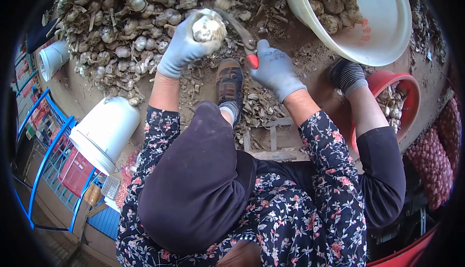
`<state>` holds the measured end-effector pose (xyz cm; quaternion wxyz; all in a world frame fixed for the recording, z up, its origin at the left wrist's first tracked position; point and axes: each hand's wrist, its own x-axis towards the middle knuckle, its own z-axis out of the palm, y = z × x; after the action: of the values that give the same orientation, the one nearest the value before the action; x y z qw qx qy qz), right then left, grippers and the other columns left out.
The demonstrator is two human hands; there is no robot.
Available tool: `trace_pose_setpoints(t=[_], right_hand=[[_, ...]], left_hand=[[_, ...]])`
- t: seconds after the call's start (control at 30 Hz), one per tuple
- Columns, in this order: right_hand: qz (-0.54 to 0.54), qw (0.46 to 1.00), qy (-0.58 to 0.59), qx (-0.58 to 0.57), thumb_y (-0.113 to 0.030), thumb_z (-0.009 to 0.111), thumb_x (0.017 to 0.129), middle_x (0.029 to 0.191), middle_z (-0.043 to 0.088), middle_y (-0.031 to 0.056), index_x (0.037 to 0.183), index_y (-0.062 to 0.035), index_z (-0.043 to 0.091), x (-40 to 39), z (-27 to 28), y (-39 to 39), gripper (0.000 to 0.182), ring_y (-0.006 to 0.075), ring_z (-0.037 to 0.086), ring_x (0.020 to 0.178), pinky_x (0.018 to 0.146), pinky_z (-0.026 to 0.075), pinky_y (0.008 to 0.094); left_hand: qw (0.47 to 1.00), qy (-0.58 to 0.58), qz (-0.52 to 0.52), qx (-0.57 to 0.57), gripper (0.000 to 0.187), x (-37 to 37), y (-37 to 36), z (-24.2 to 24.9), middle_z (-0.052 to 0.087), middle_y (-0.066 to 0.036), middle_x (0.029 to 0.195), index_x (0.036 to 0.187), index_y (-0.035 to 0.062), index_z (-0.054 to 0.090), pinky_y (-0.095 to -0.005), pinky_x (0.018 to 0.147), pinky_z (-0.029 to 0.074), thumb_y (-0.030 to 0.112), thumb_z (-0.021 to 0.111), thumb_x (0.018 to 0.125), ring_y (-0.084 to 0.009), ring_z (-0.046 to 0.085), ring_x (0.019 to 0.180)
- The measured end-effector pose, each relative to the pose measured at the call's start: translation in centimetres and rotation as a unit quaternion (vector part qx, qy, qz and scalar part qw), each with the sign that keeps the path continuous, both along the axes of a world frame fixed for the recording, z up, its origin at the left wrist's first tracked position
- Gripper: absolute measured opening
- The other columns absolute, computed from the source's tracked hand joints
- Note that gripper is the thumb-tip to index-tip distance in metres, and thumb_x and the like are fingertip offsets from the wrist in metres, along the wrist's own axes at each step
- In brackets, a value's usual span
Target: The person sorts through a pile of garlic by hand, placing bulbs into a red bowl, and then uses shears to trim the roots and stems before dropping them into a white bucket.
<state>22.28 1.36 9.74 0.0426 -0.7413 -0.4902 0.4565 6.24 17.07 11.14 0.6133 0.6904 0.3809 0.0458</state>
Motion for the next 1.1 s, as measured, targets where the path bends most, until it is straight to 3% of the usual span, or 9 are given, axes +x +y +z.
trace_pose_setpoints(t=[0.3,0.33,0.37,0.43,0.57,0.7,0.83,0.97,1.1], right_hand=[[-0.242,0.947,0.204,-0.052,-0.036,0.064,0.076,0.086,0.061,0.0224,0.092,-0.0005,0.054,-2.5,0.0,-4.4,0.04,0.0393,0.06,0.08,0.073,0.047,0.0428],[-0.238,0.934,0.252,-0.089,-0.034,0.065,0.077,0.083,0.061,0.0153,0.096,-0.0016,0.054,-2.7,0.3,-4.5,0.039,0.0274,0.061,0.074,0.07,0.048,0.0376],[-0.239,0.933,0.253,-0.086,-0.034,0.065,0.077,0.083,0.061,0.0153,0.096,-0.0016,0.054,-2.9,0.6,-4.6,0.039,0.0274,0.061,0.074,0.07,0.048,0.0376],[-0.27,0.865,0.399,-0.141,-0.029,0.066,0.08,0.081,0.059,0.0072,0.099,-0.0033,0.054,-3.0,1.4,-4.4,0.034,0.0155,0.057,0.072,0.069,0.048,0.0314],[-0.33,0.799,0.503,-0.027,-0.021,0.062,0.086,0.082,0.055,0.0009,0.103,-0.0039,0.053,-3.3,1.5,-3.3,0.026,0.0101,0.052,0.069,0.066,0.047,0.026],[-0.322,0.78,0.525,-0.108,-0.02,0.061,0.087,0.092,0.054,0.0003,0.106,-0.0035,0.053,-2.6,1.8,-2.9,0.027,0.0075,0.049,0.085,0.079,0.044,0.0254],[-0.315,0.794,0.52,-0.02,-0.026,0.059,0.089,0.096,0.055,0.0009,0.12,-0.0009,0.05,-3.1,2.1,-1.3,0.041,0.0086,0.052,0.086,0.074,0.046,0.0252],[-0.326,0.789,0.518,-0.054,-0.025,0.061,0.088,0.095,0.053,-0.0023,0.11,-0.005,0.054,-2.3,1.8,-0.3,0.031,0.0059,0.047,0.085,0.078,0.042,0.0233],[-0.344,0.796,0.497,-0.012,-0.026,0.062,0.087,0.074,0.051,-0.0034,0.094,-0.0045,0.056,-1.3,1.5,-0.9,0.024,0.0072,0.049,0.067,0.06,0.041,0.0239]], left_hand=[[0.97,-0.106,0.215,-0.031,0.061,-0.2,-0.5,-2.1,0.062,-0.008,0.098,0.122,0.0009,0.047,-0.0248,0.075,0.054,0.01,0.076,0.07,-0.0136,0.062,0.085],[0.948,-0.154,0.258,-0.105,0.059,-0.2,-0.9,-1.6,0.061,-0.009,0.102,0.123,0.0028,0.047,-0.03,0.079,0.055,0.013,0.074,0.072,-0.0166,0.063,0.088],[0.949,-0.154,0.256,-0.104,0.059,-0.2,-1.1,-1.6,0.061,-0.009,0.102,0.123,0.0028,0.047,-0.03,0.079,0.055,0.013,0.074,0.072,-0.0166,0.063,0.088],[0.837,-0.369,0.276,-0.296,0.055,-0.5,-1.6,-2.5,0.06,-0.009,0.107,0.125,0.0048,0.046,-0.0367,0.084,0.054,0.011,0.069,0.076,-0.0194,0.062,0.093],[0.846,-0.344,0.286,-0.29,0.048,-1.4,-2.4,-3.7,0.059,-0.009,0.11,0.124,0.0048,0.046,-0.0427,0.087,0.052,0.002,0.061,0.078,-0.0225,0.061,0.099],[0.843,-0.342,0.306,-0.279,0.05,-1.7,-2.3,-5.5,0.058,-0.009,0.111,0.123,0.0068,0.044,-0.0375,0.089,0.051,-0.005,0.059,0.077,-0.0218,0.061,0.099],[0.872,-0.294,0.286,-0.266,0.058,-0.6,-3.5,-4.3,0.057,-0.007,0.111,0.128,0.0081,0.04,-0.032,0.09,0.05,-0.01,0.056,0.076,-0.0184,0.059,0.099],[0.896,-0.263,0.277,-0.226,0.056,0.9,-4.1,-2.8,0.054,-0.004,0.111,0.124,0.008,0.045,-0.0258,0.083,0.049,-0.005,0.065,0.073,-0.0105,0.056,0.095],[0.934,-0.224,0.213,-0.181,0.065,1.7,-4.0,-3.5,0.054,-0.004,0.112,0.129,0.0115,0.039,-0.0252,0.083,0.049,-0.006,0.067,0.073,-0.0126,0.056,0.099]])
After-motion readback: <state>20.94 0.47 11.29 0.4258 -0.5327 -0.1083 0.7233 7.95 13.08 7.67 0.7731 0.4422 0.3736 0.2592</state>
